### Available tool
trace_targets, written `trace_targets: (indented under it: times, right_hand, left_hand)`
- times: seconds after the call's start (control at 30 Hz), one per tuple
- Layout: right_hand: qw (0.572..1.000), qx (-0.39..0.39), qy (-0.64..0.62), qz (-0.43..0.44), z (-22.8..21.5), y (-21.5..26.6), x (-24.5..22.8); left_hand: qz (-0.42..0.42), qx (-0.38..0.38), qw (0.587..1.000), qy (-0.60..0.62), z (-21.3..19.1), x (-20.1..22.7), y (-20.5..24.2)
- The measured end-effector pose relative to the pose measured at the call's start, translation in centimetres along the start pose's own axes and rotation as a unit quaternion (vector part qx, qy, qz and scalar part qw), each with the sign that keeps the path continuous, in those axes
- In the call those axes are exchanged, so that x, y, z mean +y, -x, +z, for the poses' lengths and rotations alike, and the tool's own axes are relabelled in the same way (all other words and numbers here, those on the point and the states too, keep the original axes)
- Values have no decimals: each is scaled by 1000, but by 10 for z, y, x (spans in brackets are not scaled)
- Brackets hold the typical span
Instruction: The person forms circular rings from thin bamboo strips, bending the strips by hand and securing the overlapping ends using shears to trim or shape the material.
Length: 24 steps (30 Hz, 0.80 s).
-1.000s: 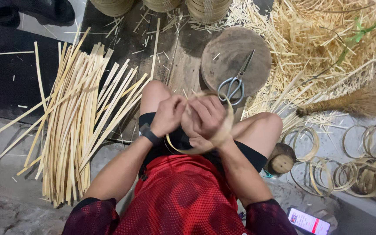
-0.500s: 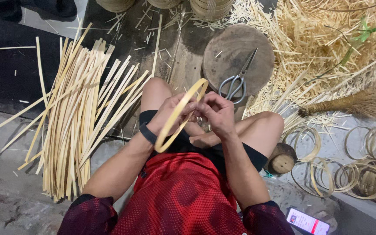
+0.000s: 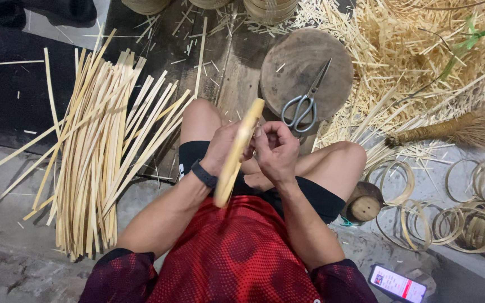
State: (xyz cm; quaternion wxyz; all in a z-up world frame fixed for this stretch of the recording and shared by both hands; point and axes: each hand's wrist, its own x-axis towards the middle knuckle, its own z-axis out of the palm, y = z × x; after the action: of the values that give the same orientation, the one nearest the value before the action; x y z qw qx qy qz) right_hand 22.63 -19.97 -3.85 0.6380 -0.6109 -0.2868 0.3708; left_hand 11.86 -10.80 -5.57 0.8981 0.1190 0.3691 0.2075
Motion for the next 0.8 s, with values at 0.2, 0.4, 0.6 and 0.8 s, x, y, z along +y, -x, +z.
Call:
trace_targets:
  times: [0.2,0.4,0.6,0.8]
  right_hand:
    - [995,-65,-39,70,-21,-5,-11]
    - [973,-137,-127,137,-36,-17,-15]
    - [969,-171,-100,149,-37,-17,-26]
    - [979,-150,-33,137,-29,-18,-29]
  left_hand:
    - [-28,8,998,-52,14,10,15]
    - [0,-46,993,-107,12,11,16]
    - [-7,-15,993,-120,11,8,20]
    - [15,-32,987,-159,4,10,18]
